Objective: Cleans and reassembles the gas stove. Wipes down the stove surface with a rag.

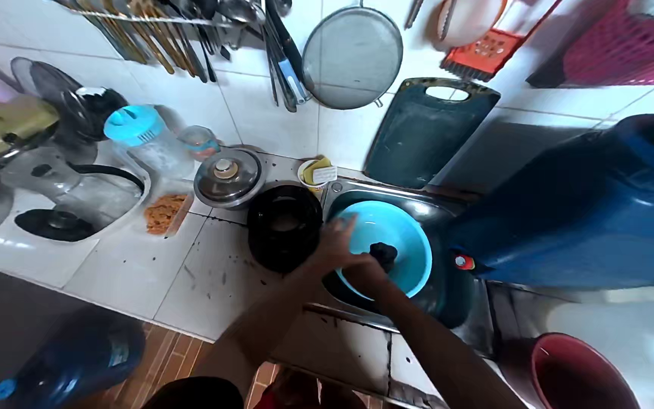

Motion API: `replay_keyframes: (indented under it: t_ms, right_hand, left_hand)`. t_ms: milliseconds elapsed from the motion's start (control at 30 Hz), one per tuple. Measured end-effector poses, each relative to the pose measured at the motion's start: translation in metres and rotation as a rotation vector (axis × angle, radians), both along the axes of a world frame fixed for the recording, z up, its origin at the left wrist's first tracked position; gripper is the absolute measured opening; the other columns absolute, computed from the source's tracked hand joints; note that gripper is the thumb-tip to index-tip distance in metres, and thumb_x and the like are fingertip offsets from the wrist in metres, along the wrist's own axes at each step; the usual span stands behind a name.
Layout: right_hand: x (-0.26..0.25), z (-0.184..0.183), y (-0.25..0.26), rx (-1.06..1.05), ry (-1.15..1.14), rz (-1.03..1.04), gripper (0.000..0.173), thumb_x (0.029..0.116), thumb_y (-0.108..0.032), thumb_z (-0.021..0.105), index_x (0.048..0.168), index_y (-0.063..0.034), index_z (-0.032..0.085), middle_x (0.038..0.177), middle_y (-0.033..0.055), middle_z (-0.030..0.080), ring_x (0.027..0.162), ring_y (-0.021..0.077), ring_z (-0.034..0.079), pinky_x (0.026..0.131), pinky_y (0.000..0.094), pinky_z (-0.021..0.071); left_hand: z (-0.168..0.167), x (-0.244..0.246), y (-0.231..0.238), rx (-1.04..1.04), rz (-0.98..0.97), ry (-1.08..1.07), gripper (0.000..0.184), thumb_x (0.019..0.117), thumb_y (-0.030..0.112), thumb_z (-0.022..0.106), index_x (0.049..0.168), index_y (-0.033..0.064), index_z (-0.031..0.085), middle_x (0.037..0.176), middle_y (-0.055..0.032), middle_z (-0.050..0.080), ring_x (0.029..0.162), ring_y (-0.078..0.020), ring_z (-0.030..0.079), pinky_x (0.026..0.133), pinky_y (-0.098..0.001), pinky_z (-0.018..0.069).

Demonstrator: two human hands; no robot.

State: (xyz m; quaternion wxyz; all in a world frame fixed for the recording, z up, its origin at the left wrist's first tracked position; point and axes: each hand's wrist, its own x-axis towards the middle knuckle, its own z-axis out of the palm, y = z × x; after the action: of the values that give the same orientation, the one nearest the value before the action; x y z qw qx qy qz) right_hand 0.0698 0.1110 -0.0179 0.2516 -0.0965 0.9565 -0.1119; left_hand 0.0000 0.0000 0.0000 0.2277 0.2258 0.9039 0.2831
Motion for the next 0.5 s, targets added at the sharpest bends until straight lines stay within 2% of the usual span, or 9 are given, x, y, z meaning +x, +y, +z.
replay_keyframes:
  t_ms: [33,100,167,233,300,333,367,433,500]
  right_hand:
    - [-0.005,0.007,0.006,0.071,-0.069,-0.020,0.031,0.1048,-0.007,0.046,0.129,0.0039,0.062,0.134,0.0286,0.061,0.121,0.0475,0.060,0.101,0.0630,0.0450]
    - [-0.011,0.013,0.018,0.048,-0.156,-0.231,0.039,0.1046,-0.020,0.054,0.139,-0.0014,0.055,0.144,0.0245,0.054,0.124,0.0447,0.060,0.099,0.0626,0.0483]
    - [-0.016,0.003,0.025,-0.160,-0.206,-0.443,0.048,0.1042,-0.033,0.058,0.139,0.0003,0.056,0.139,0.0247,0.058,0.127,0.0412,0.058,0.105,0.0598,0.0456]
    - [-0.018,-0.019,0.015,-0.452,-0.272,-0.595,0.046,0.1050,-0.030,0.059,0.134,0.0057,0.059,0.131,0.0269,0.062,0.124,0.0372,0.060,0.107,0.0542,0.0440]
    - [-0.020,-0.036,-0.011,-0.721,-0.359,-0.821,0.038,0.1074,-0.025,0.054,0.131,0.0042,0.061,0.122,0.0207,0.066,0.108,0.0264,0.064,0.097,0.0443,0.0492]
    - [-0.021,-0.042,-0.027,-0.825,-0.392,-0.948,0.035,0.1080,-0.025,0.052,0.127,0.0020,0.061,0.112,0.0154,0.067,0.092,0.0206,0.064,0.085,0.0392,0.0520]
    - [-0.023,-0.048,-0.041,-0.916,-0.414,-1.072,0.031,0.1072,-0.025,0.052,0.122,0.0003,0.062,0.103,0.0122,0.066,0.083,0.0186,0.062,0.077,0.0382,0.0525]
    - [-0.028,-0.059,-0.063,-1.075,-0.439,-1.253,0.030,0.1062,-0.026,0.054,0.117,0.0001,0.064,0.097,0.0118,0.067,0.081,0.0203,0.063,0.076,0.0415,0.0531]
    - [-0.031,-0.069,-0.076,-1.180,-0.435,-1.337,0.033,0.1084,-0.030,0.051,0.116,0.0002,0.063,0.092,0.0105,0.064,0.079,0.0193,0.061,0.075,0.0402,0.0530]
  left_hand:
    - [-0.008,-0.013,-0.023,-0.039,0.074,0.042,0.113,0.0746,0.059,0.084,0.162,0.0142,0.029,0.159,-0.0248,0.038,0.147,-0.0442,0.034,0.119,-0.0654,0.0238]
    - [-0.020,-0.034,-0.061,-0.124,0.204,0.052,0.115,0.0781,0.062,0.080,0.164,0.0130,0.022,0.160,-0.0265,0.035,0.149,-0.0453,0.031,0.119,-0.0693,0.0191]
    - [-0.024,-0.050,-0.080,-0.243,0.239,-0.002,0.119,0.0803,0.063,0.078,0.165,0.0104,0.013,0.159,-0.0278,0.036,0.149,-0.0451,0.031,0.120,-0.0693,0.0147]
    - [-0.029,-0.056,-0.086,-0.365,0.168,-0.079,0.122,0.0810,0.060,0.079,0.165,0.0105,0.006,0.155,-0.0284,0.041,0.147,-0.0449,0.036,0.121,-0.0699,0.0103]
    - [-0.034,-0.057,-0.084,-0.436,0.093,-0.110,0.116,0.0837,0.053,0.080,0.165,0.0101,0.010,0.148,-0.0274,0.051,0.141,-0.0443,0.045,0.121,-0.0697,0.0132]
    - [-0.035,-0.057,-0.083,-0.447,0.074,-0.108,0.109,0.0855,0.049,0.080,0.164,0.0081,0.015,0.145,-0.0268,0.054,0.139,-0.0439,0.048,0.120,-0.0686,0.0172]
    - [-0.036,-0.056,-0.082,-0.452,0.068,-0.104,0.103,0.0870,0.045,0.079,0.163,0.0065,0.021,0.143,-0.0264,0.056,0.137,-0.0432,0.049,0.120,-0.0670,0.0210]
    - [-0.036,-0.054,-0.081,-0.463,0.060,-0.096,0.094,0.0881,0.042,0.078,0.159,0.0048,0.029,0.142,-0.0262,0.057,0.136,-0.0426,0.051,0.118,-0.0652,0.0271]
    - [-0.032,-0.050,-0.081,-0.478,0.046,-0.103,0.091,0.0884,0.040,0.078,0.158,0.0044,0.030,0.141,-0.0266,0.057,0.135,-0.0431,0.052,0.117,-0.0643,0.0298]
